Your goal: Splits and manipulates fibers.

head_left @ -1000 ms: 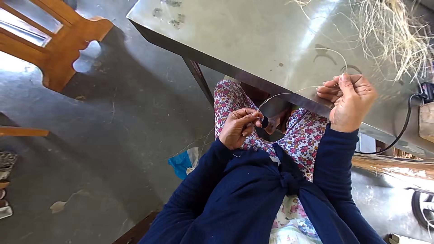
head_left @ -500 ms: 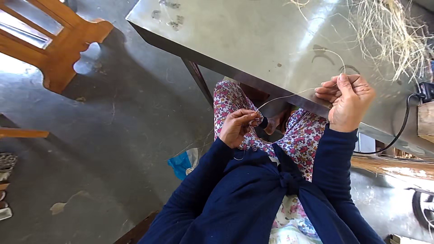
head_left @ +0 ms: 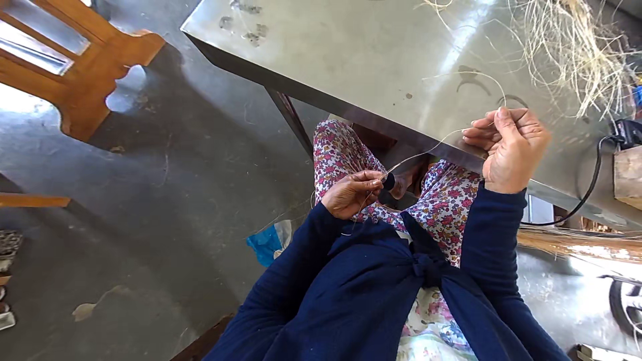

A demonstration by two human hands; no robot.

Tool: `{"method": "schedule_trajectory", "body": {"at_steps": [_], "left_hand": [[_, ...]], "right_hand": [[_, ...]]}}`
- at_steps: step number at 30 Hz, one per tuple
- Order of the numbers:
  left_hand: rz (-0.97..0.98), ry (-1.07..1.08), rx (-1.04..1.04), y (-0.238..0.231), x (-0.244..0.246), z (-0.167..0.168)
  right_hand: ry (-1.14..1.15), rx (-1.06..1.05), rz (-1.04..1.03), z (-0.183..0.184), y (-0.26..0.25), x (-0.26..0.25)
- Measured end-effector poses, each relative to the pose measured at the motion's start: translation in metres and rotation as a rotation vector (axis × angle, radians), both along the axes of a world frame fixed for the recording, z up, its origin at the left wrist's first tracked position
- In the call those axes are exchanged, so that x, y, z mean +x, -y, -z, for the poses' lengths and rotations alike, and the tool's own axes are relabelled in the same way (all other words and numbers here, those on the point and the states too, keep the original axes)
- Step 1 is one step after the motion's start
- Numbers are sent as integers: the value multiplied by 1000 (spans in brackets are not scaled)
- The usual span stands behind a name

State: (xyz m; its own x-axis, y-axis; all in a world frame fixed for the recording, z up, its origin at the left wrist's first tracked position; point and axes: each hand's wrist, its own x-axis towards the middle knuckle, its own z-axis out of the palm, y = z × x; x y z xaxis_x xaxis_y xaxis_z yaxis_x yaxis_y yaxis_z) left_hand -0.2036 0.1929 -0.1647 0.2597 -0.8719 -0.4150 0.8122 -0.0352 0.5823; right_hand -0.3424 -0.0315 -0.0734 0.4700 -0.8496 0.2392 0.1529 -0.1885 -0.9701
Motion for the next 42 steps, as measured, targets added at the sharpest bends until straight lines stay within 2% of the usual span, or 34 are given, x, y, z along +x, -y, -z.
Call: {"method": "schedule_trajectory", "body": {"at_steps": [8, 12, 19, 22, 29, 34, 37, 42], "left_hand": [[72, 204, -15, -1, -3, -1], [15, 174, 42, -2, -2, -4], [-158, -52, 129, -1, 0, 5], [-185, -71, 183, -1, -1, 3], [-200, 306, 250, -21, 10, 24], [-227, 466, 376, -57, 28, 41], [-227, 598, 520, -81, 42, 52], [-162, 647, 688, -118, 62, 77]], "right_hand": [[17, -10, -14, 2, 2, -1], [20, -16, -12, 2, 1, -1], [32, -7, -16, 2, 1, -1], [30, -9, -16, 3, 1, -2], [44, -15, -12, 3, 1, -2], [40, -14, -14, 3, 2, -1], [34, -13, -15, 2, 2, 0], [19, -20, -25, 3, 3, 0]]}}
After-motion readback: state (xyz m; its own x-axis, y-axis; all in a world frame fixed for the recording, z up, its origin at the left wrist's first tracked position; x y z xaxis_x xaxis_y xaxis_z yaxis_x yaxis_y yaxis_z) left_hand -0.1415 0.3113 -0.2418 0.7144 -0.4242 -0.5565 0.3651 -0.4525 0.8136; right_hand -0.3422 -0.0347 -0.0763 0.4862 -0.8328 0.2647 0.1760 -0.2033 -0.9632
